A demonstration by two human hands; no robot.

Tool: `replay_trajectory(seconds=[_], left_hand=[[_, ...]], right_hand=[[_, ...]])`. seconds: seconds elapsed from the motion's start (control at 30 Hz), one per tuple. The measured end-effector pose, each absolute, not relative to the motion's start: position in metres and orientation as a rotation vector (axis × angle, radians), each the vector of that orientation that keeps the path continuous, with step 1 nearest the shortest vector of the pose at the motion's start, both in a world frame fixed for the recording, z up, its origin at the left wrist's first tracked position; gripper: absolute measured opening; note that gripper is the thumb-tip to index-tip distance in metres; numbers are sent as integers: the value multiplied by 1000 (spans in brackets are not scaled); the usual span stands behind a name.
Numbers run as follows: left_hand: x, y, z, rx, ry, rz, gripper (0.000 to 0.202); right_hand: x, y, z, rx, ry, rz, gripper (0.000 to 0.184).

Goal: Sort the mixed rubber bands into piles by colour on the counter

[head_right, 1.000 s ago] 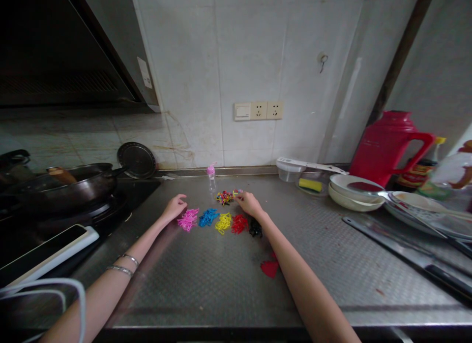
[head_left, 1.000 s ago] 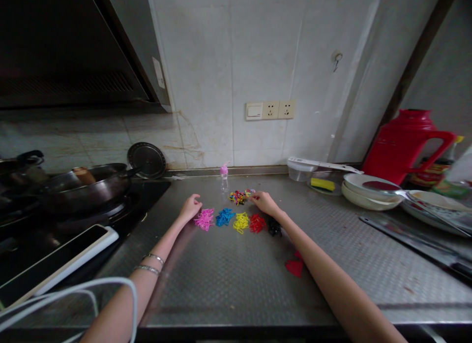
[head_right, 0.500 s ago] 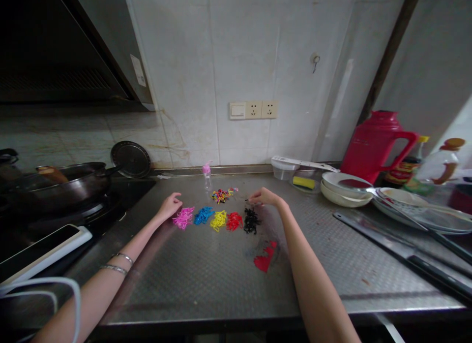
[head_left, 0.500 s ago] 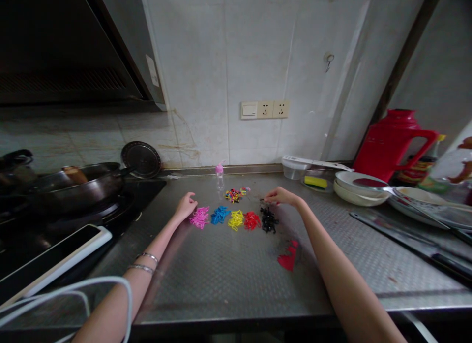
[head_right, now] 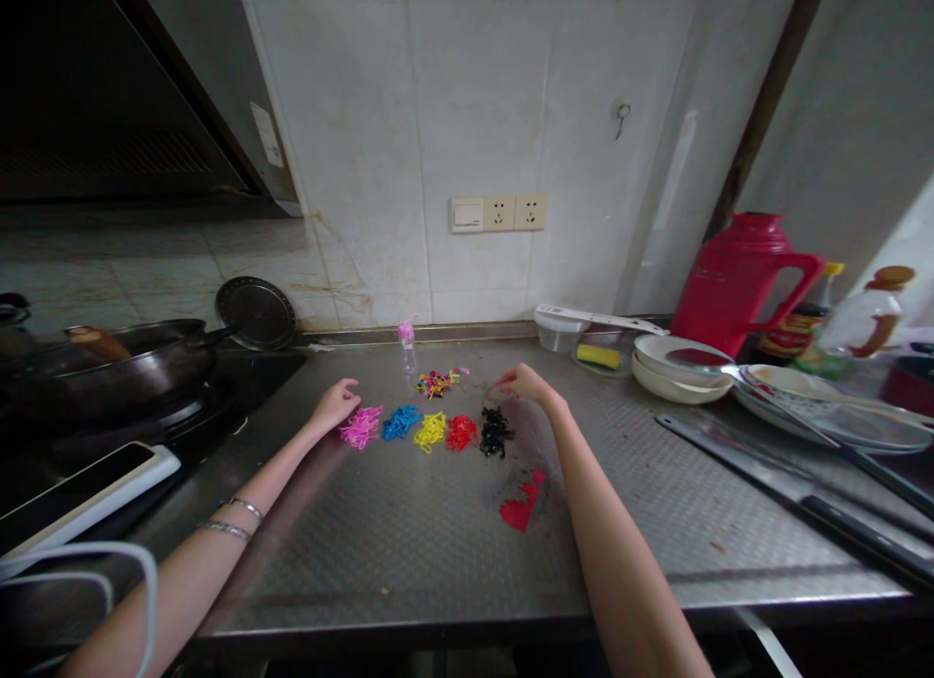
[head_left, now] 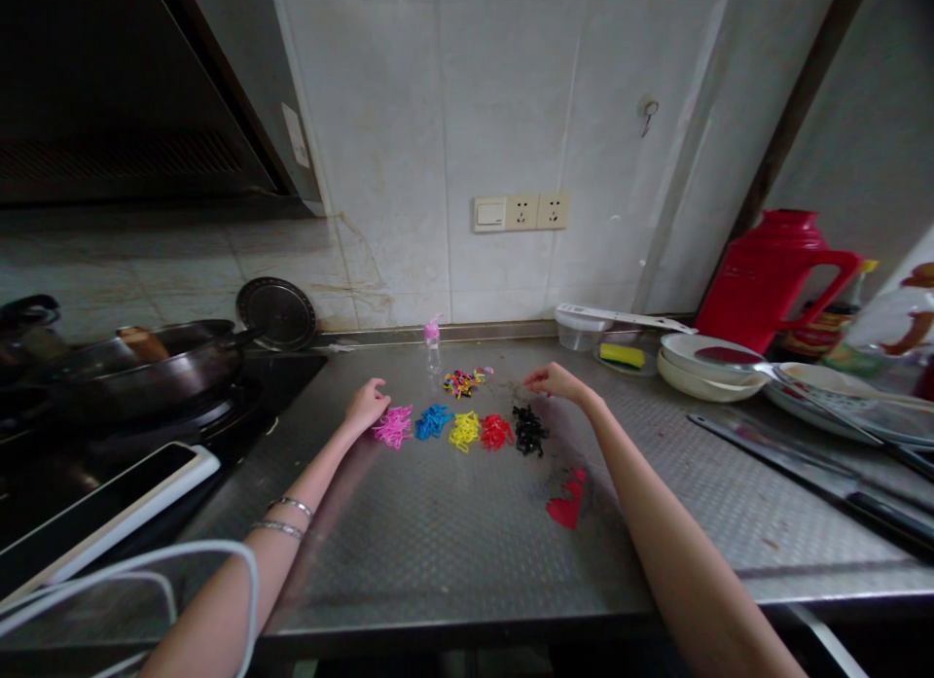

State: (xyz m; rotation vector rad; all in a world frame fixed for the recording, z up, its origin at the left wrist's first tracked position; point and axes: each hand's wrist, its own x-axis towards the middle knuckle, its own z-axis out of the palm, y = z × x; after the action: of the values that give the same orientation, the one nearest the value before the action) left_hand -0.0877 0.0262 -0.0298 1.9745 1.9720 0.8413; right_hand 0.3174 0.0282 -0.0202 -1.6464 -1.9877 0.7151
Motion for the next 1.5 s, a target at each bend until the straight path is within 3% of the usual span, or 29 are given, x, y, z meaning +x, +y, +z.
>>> replay_trajectory(seconds=[0.27, 0.73, 1.5], left_hand=[[-68, 8, -16, 2028, 2114, 841, 22], [15, 11, -3, 2333, 1641, 681, 19], [32, 34, -26, 2336, 1499, 686, 18]], right_hand=[[313, 31, -43, -1667, -2014, 379, 24], [308, 26, -41, -1766, -1981, 289, 24], [305, 22, -41, -1832, -1939, 227, 25]])
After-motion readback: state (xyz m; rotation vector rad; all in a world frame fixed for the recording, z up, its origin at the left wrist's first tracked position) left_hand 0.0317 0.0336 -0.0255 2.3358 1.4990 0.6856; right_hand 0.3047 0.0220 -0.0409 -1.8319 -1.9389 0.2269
